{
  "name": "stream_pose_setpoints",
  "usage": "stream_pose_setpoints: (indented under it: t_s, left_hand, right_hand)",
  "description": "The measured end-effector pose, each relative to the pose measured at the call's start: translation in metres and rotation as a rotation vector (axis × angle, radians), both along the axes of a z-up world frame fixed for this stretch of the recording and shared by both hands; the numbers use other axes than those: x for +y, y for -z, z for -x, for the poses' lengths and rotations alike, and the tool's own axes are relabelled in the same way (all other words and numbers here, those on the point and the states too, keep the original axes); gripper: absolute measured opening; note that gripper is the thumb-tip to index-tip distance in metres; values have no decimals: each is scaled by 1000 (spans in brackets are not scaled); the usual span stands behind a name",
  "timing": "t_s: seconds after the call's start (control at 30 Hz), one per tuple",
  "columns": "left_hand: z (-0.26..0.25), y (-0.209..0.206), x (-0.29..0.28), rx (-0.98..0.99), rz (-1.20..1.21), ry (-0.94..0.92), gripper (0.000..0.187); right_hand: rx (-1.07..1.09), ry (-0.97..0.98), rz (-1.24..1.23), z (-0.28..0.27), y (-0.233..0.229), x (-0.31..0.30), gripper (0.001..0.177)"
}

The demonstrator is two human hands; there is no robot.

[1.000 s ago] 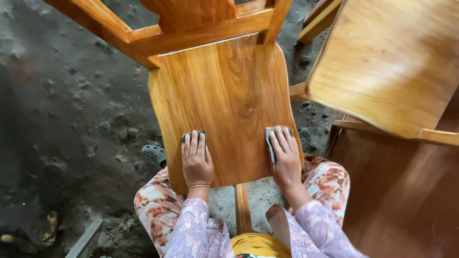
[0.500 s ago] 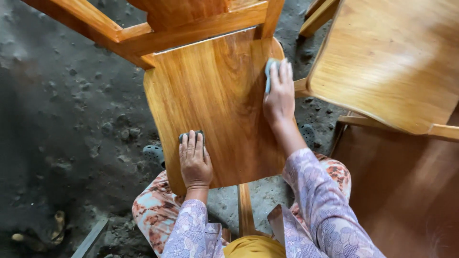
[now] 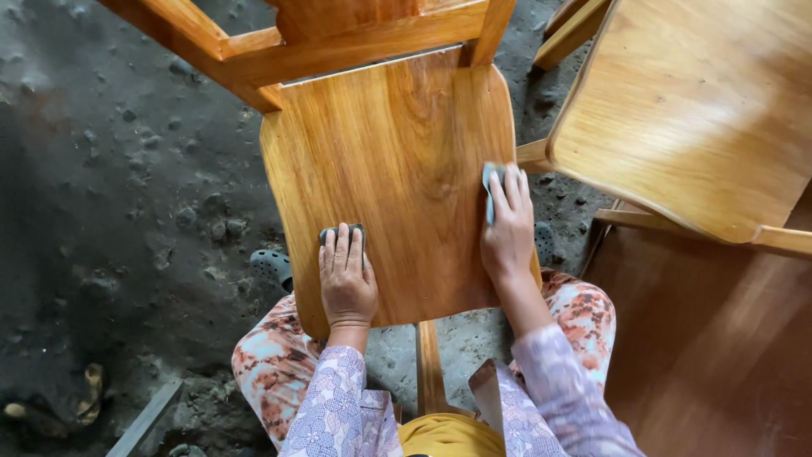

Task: The person sands the seat of a wooden chair using sandpaper held in both hands.

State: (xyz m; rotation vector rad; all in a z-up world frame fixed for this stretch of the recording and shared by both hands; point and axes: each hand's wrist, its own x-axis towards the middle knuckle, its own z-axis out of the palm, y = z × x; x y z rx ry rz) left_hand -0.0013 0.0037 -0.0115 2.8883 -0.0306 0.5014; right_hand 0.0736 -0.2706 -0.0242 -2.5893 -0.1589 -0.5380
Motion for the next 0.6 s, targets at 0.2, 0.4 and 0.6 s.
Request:
stream_pose_setpoints:
  t_s: [0.2,0.4,0.6]
  left_hand:
    - [1,-1,-1,18,21,-10,41]
    - [3,-10,1,144,102,34,43]
    - [5,-7,1,137,97,34,44]
  right_hand:
    - [61,1,49,-18,7,-3,50]
    - [240,10,-89,-122,23,-3,59]
    - [333,110,-87,-123,35,-9,58]
